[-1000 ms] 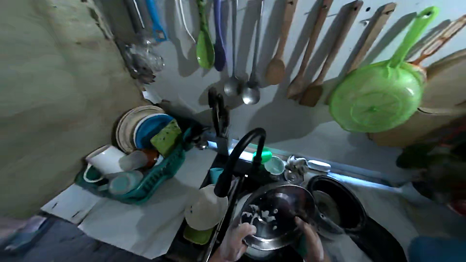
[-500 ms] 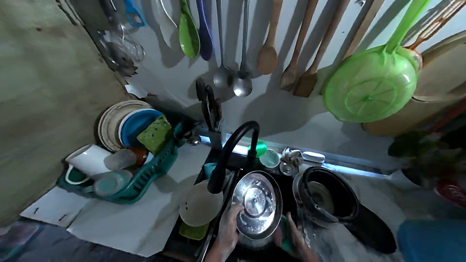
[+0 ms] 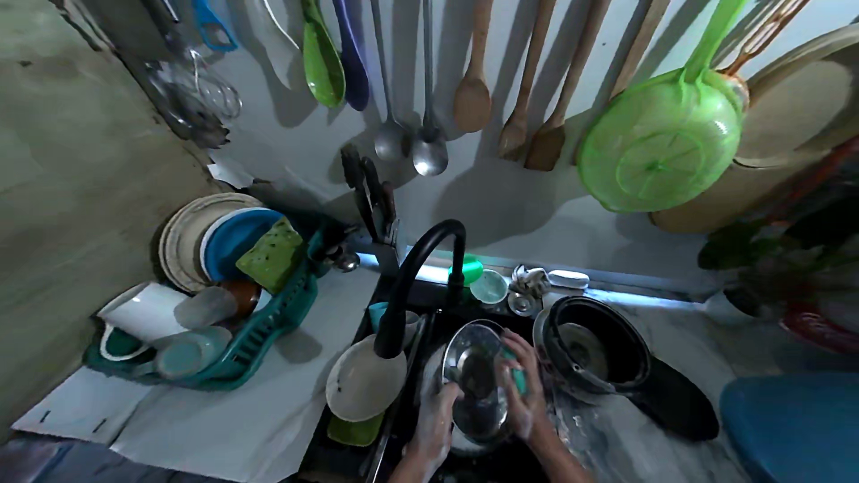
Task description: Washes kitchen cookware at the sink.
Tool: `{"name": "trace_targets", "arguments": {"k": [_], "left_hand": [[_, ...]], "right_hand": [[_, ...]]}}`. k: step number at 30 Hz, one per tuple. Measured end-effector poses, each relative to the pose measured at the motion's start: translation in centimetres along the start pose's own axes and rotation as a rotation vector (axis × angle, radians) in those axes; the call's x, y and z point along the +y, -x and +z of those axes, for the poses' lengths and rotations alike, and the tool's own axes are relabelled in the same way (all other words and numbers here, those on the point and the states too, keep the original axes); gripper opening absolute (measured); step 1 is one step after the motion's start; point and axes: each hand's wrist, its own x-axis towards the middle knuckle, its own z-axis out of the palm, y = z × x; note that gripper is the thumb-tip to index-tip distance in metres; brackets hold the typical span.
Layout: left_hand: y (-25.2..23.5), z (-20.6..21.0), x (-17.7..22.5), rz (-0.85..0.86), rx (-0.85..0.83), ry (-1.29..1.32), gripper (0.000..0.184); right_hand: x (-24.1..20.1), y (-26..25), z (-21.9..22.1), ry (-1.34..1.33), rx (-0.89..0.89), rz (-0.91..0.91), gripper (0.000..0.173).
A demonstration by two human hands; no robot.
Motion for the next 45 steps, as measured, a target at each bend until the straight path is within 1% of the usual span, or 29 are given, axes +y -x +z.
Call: {"name": "trace_targets", "arguments": {"k": [2,3,4,6,7,9,10,11,13,14,17,19,21,22,24,26,27,28,29,31,32,33,34,36,38,39,42,43,45], "left_hand": [[1.1,0.8,0.1,0.001,-0.159,-0.109,0.063],[1.5,1.3,0.1,0.011,-0.2,-0.151,0.066],[1.7,1.6,-0.1,0.007,-0.203,-0.172,0.067],[1.6,1.4,0.0,-0.015,-0.205,-0.216,0.071],[1.5,1.2,0.3,-0.032,-0.212,-0.241,0.069],[1.1,0.8,0.6,-0.083,-0.228,-0.3,0.055],[0.5,0.6,0.8,-0.092,-0.218,-0.326,0.045],[-0.2,0.4,1.0,-0.076,-0.206,-0.343,0.041],[-1.1,0.3,1.4,0.006,-0.176,-0.383,0.041],[-1.3,0.1,1.3,0.038,-0.167,-0.41,0.046],[-1.4,-0.2,0.2,0.084,-0.11,-0.467,0.052],[-1.3,-0.3,-0.2,0.015,-0.117,-0.4,0.053],[-1.7,-0.4,0.0,-0.057,-0.158,-0.296,0.049],[-1.8,-0.4,0.2,-0.063,-0.168,-0.265,0.048],[-2.0,-0.1,0.6,-0.026,-0.179,-0.244,0.055],[-2.0,0.1,0.3,0.024,-0.161,-0.261,0.062],[-2.1,0.1,0.0,0.027,-0.155,-0.259,0.064],[-2.1,0.1,-0.1,0.006,-0.151,-0.238,0.061],[-2.0,0.1,-0.1,-0.036,-0.157,-0.204,0.054],[-2.2,0.2,0.3,-0.101,-0.182,-0.147,0.039],[-2.4,0.2,0.2,-0.094,-0.194,-0.136,0.039],[-2.5,0.2,0.2,-0.079,-0.199,-0.118,0.044],[-2.6,0.3,0.1,-0.065,-0.192,-0.101,0.05],[-2.9,0.4,-0.1,-0.031,-0.143,-0.069,0.058],[-3.3,0.2,-0.1,0.0,-0.077,0.001,0.06],[-3.5,0.0,0.0,0.008,-0.044,0.037,0.06],[-4.5,-0.6,0.2,0.058,0.05,0.167,0.055],[-4.9,-0.7,0.2,0.071,0.054,0.203,0.051],[-5.8,-0.6,-0.5,0.073,-0.001,0.232,0.038]], "right_hand": [[0.9,-1.9,1.5,0.228,-0.117,-0.244,0.044],[1.7,-2.9,1.8,0.338,-0.134,-0.306,0.042],[2.6,-3.8,1.9,0.409,-0.097,-0.317,0.038],[4.4,-5.2,1.8,0.486,0.037,-0.237,0.034],[4.9,-5.7,1.9,0.479,0.062,-0.162,0.036],[4.0,-5.3,2.7,0.431,-0.018,-0.002,0.039],[2.9,-4.9,3.1,0.391,-0.104,0.036,0.035],[1.6,-4.5,3.7,0.351,-0.182,0.022,0.031],[0.6,-4.2,4.4,0.283,-0.275,0.009,0.026],[1.1,-4.4,4.3,0.294,-0.283,0.077,0.027],[3.0,-6.2,3.5,0.469,-0.231,0.408,0.034],[2.3,-6.5,3.7,0.526,-0.303,0.483,0.04],[0.5,-5.9,4.3,0.492,-0.435,0.405,0.041],[0.1,-5.4,4.6,0.456,-0.461,0.347,0.039],[1.4,-5.0,4.9,0.376,-0.331,0.299,0.036],[3.1,-5.9,4.6,0.444,-0.185,0.389,0.035],[3.3,-6.4,4.3,0.488,-0.174,0.445,0.037],[3.1,-6.6,4.2,0.517,-0.199,0.46,0.039],[2.5,-6.5,4.2,0.518,-0.246,0.437,0.04],[0.7,-5.8,4.8,0.468,-0.368,0.306,0.04],[0.4,-5.5,5.1,0.439,-0.385,0.223,0.038],[0.8,-5.5,5.2,0.416,-0.368,0.197,0.038],[1.5,-5.8,5.1,0.413,-0.344,0.25,0.039],[3.2,-6.9,4.1,0.493,-0.275,0.432,0.039],[4.4,-7.1,3.1,0.558,-0.258,0.552,0.036],[4.7,-6.6,2.9,0.573,-0.26,0.54,0.038],[4.0,-3.8,2.7,0.522,-0.322,0.458,0.055],[3.4,-2.6,3.1,0.467,-0.34,0.438,0.058],[2.2,-0.4,4.6,0.332,-0.347,0.32,0.06]]}}
